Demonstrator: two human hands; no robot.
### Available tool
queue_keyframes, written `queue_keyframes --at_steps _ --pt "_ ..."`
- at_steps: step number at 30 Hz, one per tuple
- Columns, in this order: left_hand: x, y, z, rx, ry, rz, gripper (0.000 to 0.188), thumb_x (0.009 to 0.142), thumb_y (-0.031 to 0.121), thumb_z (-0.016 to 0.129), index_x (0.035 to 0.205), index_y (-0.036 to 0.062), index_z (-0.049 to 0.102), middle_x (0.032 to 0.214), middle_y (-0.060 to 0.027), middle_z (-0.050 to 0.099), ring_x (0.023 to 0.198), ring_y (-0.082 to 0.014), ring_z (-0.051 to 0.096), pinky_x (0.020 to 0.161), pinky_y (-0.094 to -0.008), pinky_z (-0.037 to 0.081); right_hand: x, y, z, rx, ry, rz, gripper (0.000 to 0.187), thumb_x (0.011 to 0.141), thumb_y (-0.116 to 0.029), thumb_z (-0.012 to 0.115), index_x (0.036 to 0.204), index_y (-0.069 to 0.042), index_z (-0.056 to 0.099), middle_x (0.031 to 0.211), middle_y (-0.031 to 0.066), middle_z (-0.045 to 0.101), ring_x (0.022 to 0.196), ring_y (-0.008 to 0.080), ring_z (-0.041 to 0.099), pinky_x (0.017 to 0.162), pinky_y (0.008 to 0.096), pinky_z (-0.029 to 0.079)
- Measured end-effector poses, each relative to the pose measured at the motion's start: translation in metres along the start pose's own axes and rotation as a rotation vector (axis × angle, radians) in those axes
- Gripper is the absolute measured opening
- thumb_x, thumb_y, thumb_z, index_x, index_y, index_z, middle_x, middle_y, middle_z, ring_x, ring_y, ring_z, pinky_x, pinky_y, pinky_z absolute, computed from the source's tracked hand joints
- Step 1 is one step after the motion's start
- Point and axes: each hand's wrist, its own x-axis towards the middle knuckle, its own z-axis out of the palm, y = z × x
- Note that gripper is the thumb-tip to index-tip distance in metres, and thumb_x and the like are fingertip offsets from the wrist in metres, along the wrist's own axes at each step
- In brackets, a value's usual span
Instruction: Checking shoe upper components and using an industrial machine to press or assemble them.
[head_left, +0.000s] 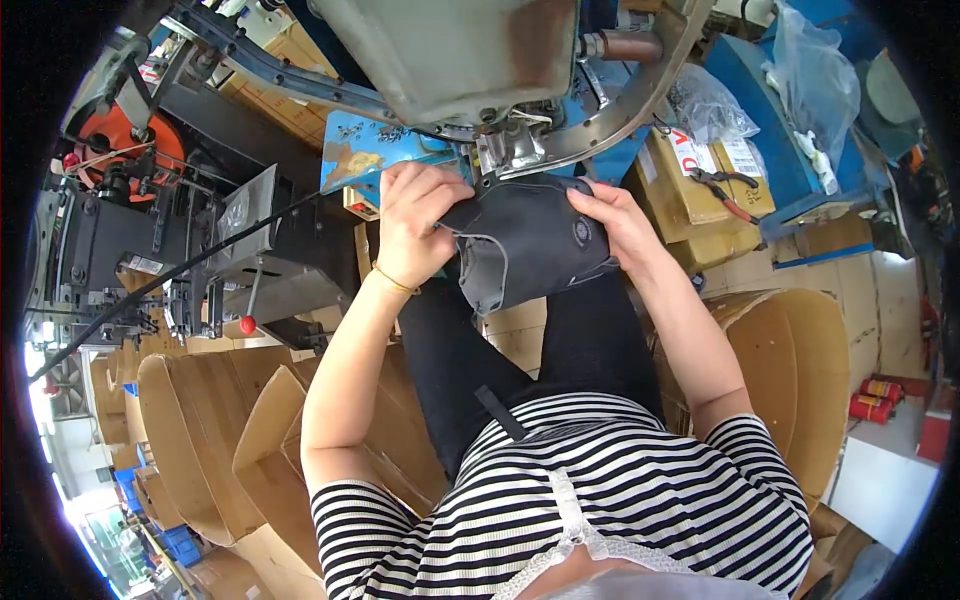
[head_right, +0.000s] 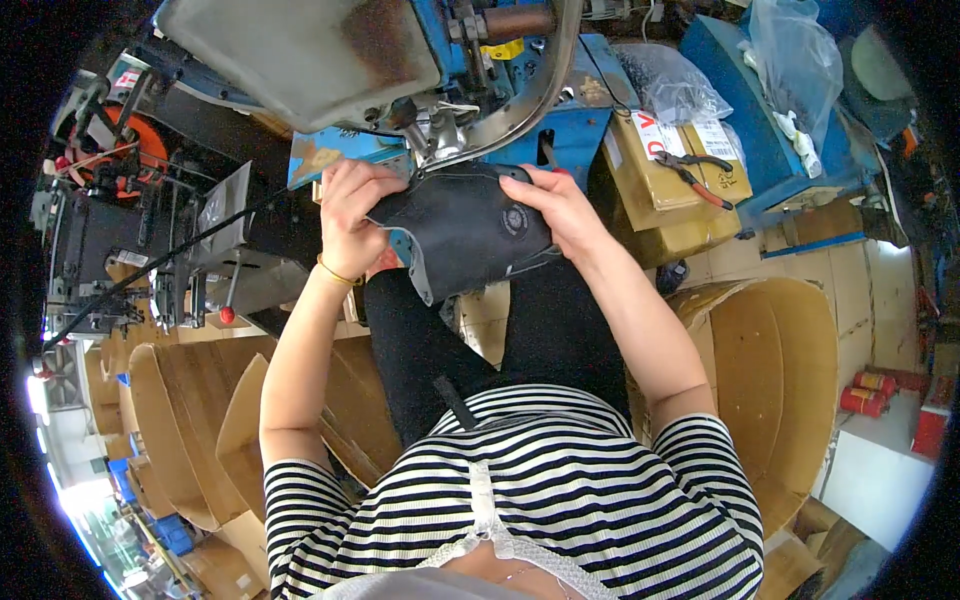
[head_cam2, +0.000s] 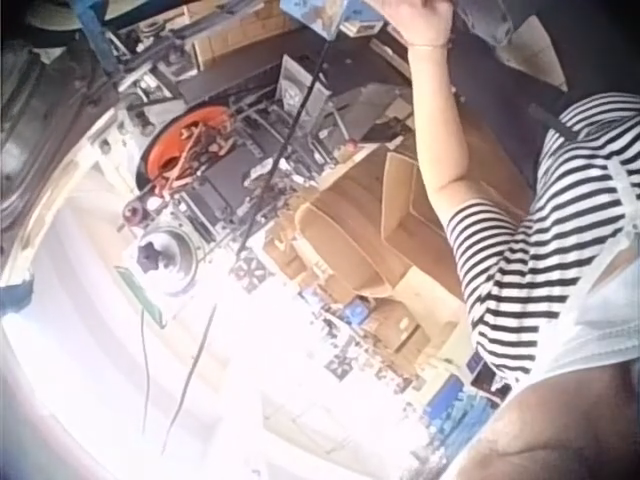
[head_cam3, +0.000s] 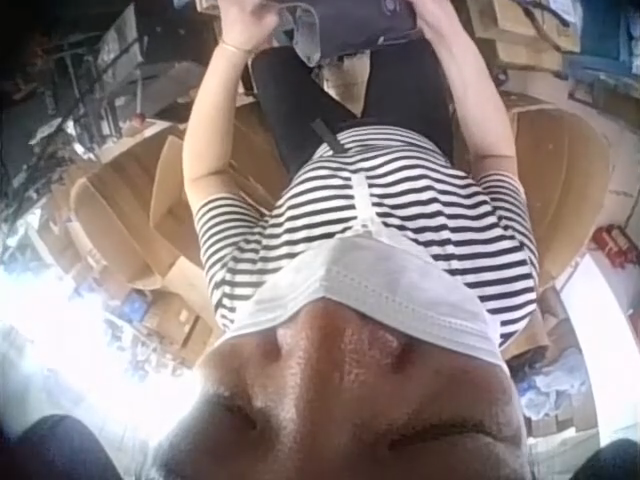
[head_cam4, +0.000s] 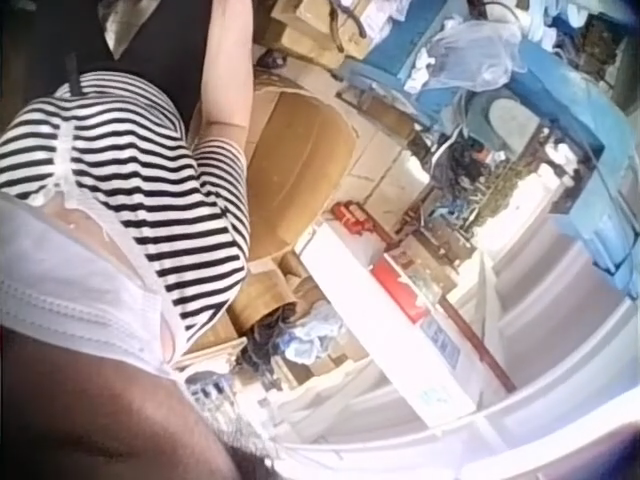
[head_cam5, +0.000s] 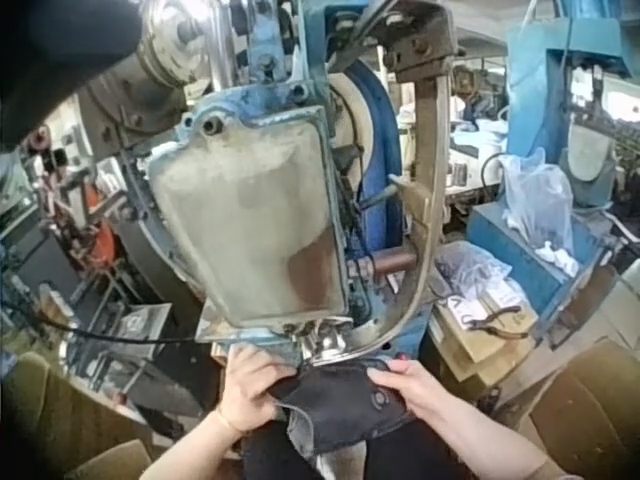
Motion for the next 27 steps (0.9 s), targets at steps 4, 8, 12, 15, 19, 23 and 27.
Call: queue_keyframes --at_steps 4,8,12,15,19,23,27 --pt "-0.006 0.005 0.003 0.017 -0.020 -0.043 0.035 0.050 -0.006 0.058 0.083 0.0040 0.064 0.085 -0.0048 0.063 0.085 -0.0263 0.058 0.080 -0.0356 0.039 0.004 0.003 -0.001 0.059 -0.019 0.088 0.029 0.092 -0.019 0.066 0.111 0.003 0.066 0.098 0.0076 0.070 0.082 0.0127 0.068 0.072 0.0261 0.056" --pt "-0.009 0.004 0.002 0.025 -0.056 -0.067 0.034 0.049 -0.007 0.057 0.081 0.0052 0.063 0.085 -0.0033 0.061 0.085 -0.0255 0.056 0.080 -0.0362 0.039 0.005 0.008 -0.002 0.054 -0.032 0.108 0.028 0.092 -0.020 0.066 0.109 0.002 0.066 0.098 0.0072 0.070 0.082 0.0129 0.068 0.072 0.0263 0.056" --pt "-0.008 0.003 0.003 0.006 -0.045 -0.060 0.035 0.049 -0.007 0.056 0.080 0.0067 0.063 0.085 -0.0015 0.061 0.085 -0.0248 0.055 0.081 -0.0367 0.040 0.006 0.010 -0.005 0.042 -0.004 0.107 0.028 0.091 -0.021 0.068 0.107 0.002 0.067 0.096 0.0065 0.070 0.081 0.0124 0.068 0.072 0.0256 0.055" --pt "-0.008 0.003 0.004 0.019 -0.043 -0.065 0.035 0.049 -0.007 0.057 0.080 0.0072 0.063 0.085 -0.0012 0.061 0.084 -0.0246 0.055 0.083 -0.0365 0.039 0.004 0.011 -0.006 0.017 0.028 0.085 0.028 0.090 -0.021 0.069 0.106 0.002 0.067 0.095 0.0059 0.071 0.079 0.0116 0.067 0.071 0.0241 0.054" --pt "-0.010 -0.002 0.002 0.007 -0.042 -0.078 0.035 0.049 -0.006 0.058 0.081 0.0075 0.064 0.086 -0.0013 0.062 0.084 -0.0246 0.056 0.084 -0.0362 0.038 -0.001 0.003 0.006 0.042 0.039 0.052 0.028 0.089 -0.020 0.071 0.105 0.003 0.068 0.091 0.0040 0.069 0.077 0.0096 0.065 0.070 0.0220 0.052" --pt "-0.015 -0.004 -0.001 -0.017 -0.035 -0.084 0.033 0.052 -0.006 0.059 0.082 0.0069 0.064 0.087 -0.0030 0.064 0.086 -0.0253 0.057 0.084 -0.0355 0.037 -0.001 -0.005 0.016 -0.068 0.061 -0.027 0.027 0.087 -0.020 0.072 0.102 0.003 0.068 0.087 0.0027 0.068 0.073 0.0087 0.064 0.066 0.0219 0.051" --pt "-0.020 -0.009 0.001 -0.046 -0.019 -0.132 0.036 0.053 -0.008 0.055 0.085 0.0051 0.065 0.088 -0.0067 0.064 0.088 -0.0278 0.058 0.088 -0.0353 0.037 0.006 -0.012 0.022 -0.098 0.078 0.005 0.025 0.085 -0.020 0.074 0.095 0.002 0.069 0.084 0.0032 0.068 0.069 0.0085 0.063 0.061 0.0224 0.051"
